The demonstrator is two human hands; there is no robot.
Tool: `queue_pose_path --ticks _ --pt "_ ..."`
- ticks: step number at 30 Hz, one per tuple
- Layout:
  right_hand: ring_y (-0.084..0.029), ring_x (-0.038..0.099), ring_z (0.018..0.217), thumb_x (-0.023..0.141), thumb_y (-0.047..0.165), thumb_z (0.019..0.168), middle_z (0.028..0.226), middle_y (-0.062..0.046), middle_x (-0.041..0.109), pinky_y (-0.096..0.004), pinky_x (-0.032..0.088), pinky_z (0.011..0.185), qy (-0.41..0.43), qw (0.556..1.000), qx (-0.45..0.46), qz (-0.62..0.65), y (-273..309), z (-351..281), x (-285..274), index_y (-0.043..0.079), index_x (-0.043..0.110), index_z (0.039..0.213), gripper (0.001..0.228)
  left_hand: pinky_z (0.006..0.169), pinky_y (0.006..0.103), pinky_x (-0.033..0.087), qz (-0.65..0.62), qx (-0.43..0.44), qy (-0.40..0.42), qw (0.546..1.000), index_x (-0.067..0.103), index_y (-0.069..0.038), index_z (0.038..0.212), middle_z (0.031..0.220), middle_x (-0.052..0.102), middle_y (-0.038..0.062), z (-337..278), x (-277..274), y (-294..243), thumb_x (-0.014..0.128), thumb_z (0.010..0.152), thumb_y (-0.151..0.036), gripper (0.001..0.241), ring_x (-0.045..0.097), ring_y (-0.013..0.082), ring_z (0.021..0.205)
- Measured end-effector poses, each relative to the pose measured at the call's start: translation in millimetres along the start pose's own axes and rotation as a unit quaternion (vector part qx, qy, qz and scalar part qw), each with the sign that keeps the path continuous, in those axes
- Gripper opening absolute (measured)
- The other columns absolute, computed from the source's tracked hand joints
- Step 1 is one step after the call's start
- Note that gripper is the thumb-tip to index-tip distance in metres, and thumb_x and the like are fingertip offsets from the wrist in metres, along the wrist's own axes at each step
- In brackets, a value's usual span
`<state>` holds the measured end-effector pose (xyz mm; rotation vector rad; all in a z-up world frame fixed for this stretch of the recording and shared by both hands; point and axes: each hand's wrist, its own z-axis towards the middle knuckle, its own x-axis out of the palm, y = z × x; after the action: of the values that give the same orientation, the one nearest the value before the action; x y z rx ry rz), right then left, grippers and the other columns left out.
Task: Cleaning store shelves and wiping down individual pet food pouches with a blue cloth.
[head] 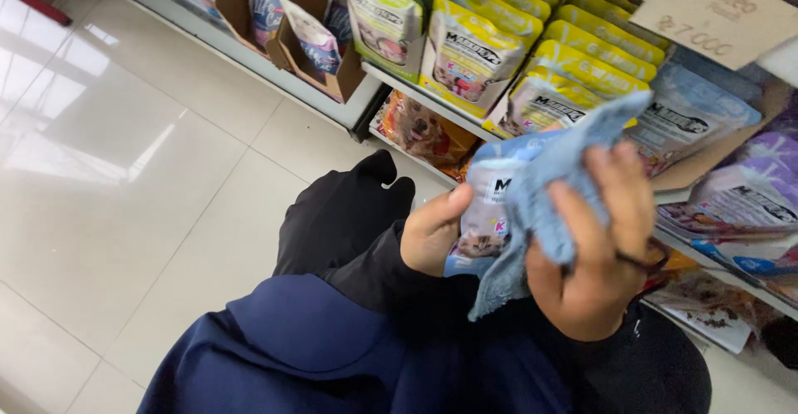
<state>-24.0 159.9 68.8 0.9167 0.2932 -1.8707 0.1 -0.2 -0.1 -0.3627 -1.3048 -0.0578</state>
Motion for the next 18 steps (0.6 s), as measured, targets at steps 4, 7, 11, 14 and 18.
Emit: queue_pose_path --ticks 4,7,11,14,18 --pt "-0.046 0.048 0.14 0.06 0.021 0.104 0.143 -0.023 0.054 -0.061 0.036 0.121 -0.016 1.0 -0.02 -0.008 8.7 -8.0 8.8 0.01 0.057 0.135 0.033 0.131 0.0406 0.027 0.042 0.006 0.038 0.998 0.022 0.001 0.166 0.164 0.035 0.019 0.8 15.8 -19.5 0.061 0.098 -0.05 0.094 0.04 0.0285 0.151" --pt "-0.037 0.054 0.137 0.065 0.021 0.104 0.143 -0.014 0.061 -0.057 0.038 0.118 0.066 0.988 -0.136 -0.038 18.4 -22.4 21.9 0.013 0.063 0.136 0.033 0.129 0.0453 0.03 0.032 -0.01 0.027 0.999 0.019 -0.003 0.168 0.164 0.037 0.023 -4.8 12.0 -38.7 0.06 0.097 -0.056 0.097 0.041 0.0325 0.15" --pt "-0.031 0.06 0.136 0.068 0.021 0.103 0.143 -0.006 0.063 -0.056 0.039 0.118 0.138 0.982 -0.12 0.053 21.2 -2.8 22.0 0.018 0.068 0.134 0.031 0.125 0.0465 0.033 0.023 0.019 -0.004 1.0 0.021 -0.003 0.169 0.162 0.039 0.024 -10.2 7.1 -38.1 0.059 0.098 -0.06 0.099 0.044 0.0346 0.146" --pt "-0.047 0.052 0.135 0.063 0.021 0.092 0.14 -0.02 0.057 -0.066 0.029 0.119 0.088 0.994 -0.054 0.038 3.4 19.6 6.3 0.01 0.062 0.13 0.04 0.128 0.0438 0.032 0.096 0.049 -0.055 0.993 0.025 0.003 0.165 0.162 0.039 0.022 -10.7 -45.5 9.3 0.062 0.096 -0.059 0.1 0.044 0.0313 0.147" --pt "-0.046 0.048 0.145 0.06 0.023 0.105 0.148 -0.02 0.052 -0.061 0.03 0.123 -0.011 0.997 0.03 0.068 -3.9 12.6 6.4 0.012 0.054 0.141 0.039 0.127 0.041 0.031 0.163 0.021 -0.03 0.986 0.029 0.006 0.161 0.16 0.041 0.019 -9.1 -28.8 6.4 0.063 0.097 -0.06 0.099 0.044 0.0263 0.146"
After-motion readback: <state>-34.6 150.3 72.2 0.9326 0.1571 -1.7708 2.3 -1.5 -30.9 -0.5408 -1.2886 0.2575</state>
